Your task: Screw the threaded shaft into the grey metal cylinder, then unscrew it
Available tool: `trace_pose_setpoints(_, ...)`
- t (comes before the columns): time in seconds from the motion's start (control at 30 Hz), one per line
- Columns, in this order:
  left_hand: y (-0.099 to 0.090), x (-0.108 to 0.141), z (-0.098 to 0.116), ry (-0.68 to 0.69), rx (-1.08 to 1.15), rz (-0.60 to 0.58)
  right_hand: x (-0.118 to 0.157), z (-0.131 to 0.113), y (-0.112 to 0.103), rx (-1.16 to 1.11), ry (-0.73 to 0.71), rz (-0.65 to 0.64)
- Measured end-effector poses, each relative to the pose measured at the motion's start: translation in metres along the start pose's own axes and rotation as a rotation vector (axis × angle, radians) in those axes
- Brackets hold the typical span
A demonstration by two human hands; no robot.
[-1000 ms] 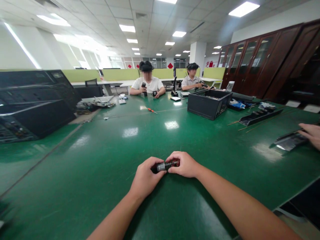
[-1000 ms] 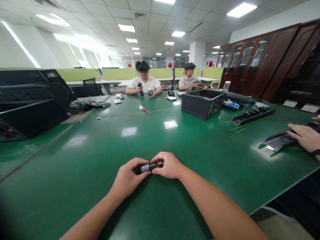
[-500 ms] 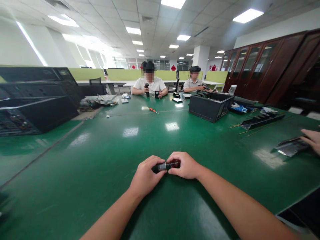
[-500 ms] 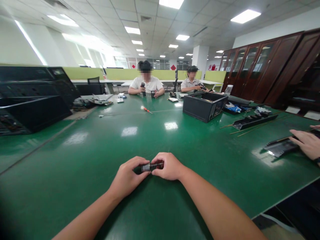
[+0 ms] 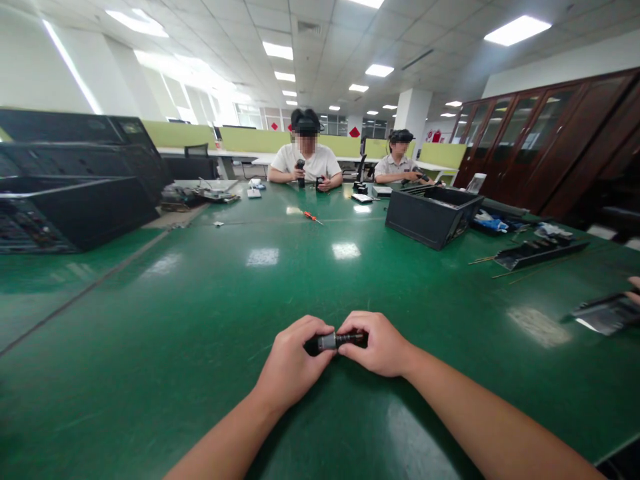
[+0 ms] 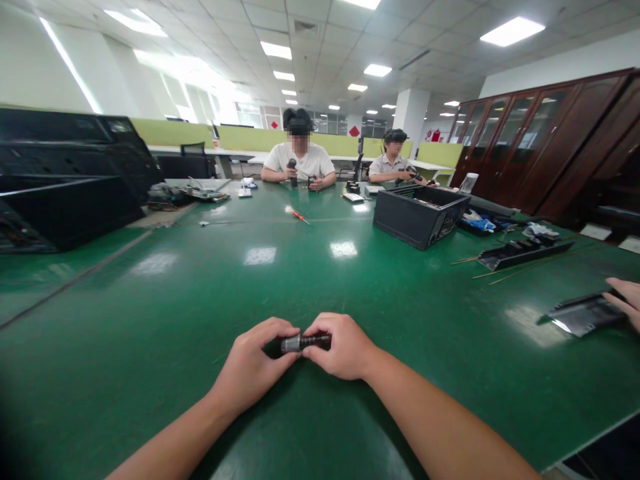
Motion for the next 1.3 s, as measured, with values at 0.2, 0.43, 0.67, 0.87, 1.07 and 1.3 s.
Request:
trace_pose_setpoints(0.2, 0.0005, 0.0007, 0.0018, 0.008, 0.001, 0.005, 0.0007, -0.0035, -0.0006, -0.001, -0.003, 0.009)
trace_pose_setpoints(0.43, 0.0015, 0.0014, 0.0001, -0.003, -0.008, 0.007, 0.0012, -0.0056, -0.0016, 0.028, -0.02, 0.014)
trace_pose_setpoints(0.67, 0.0013, 0.0021, -0.0014, -0.002, -0.024, 0.019, 0.0014, -0.0041, -0.0028, 0.033, -0.027, 0.024)
trace_pose_setpoints(0.87, -0.0002, 0.0016, 0.0015, 0.005, -0.027, 0.027, 0.001, -0.0037, -0.0034, 0.042, -0.022, 0.022)
trace_pose_setpoints(1.07, 0.0, 0.0013, 0.0015, 0.004, -0.025, 0.034, 0.0019, -0.0045, -0.0041, 0.045, -0.017, 0.024)
trace_pose_setpoints(1.3, 0.0006, 0.0022, -0.0021, -0.007, -0.027, 0.026, 0.0026, -0.0026, -0.0047, 0.076, -0.029, 0.039)
Point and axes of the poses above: each hand's wrist, its own x-axis away from the middle knuckle, its own y-axis out of the palm, z = x × y, the point moved 1 cm from there along -x, towards the middle knuckle
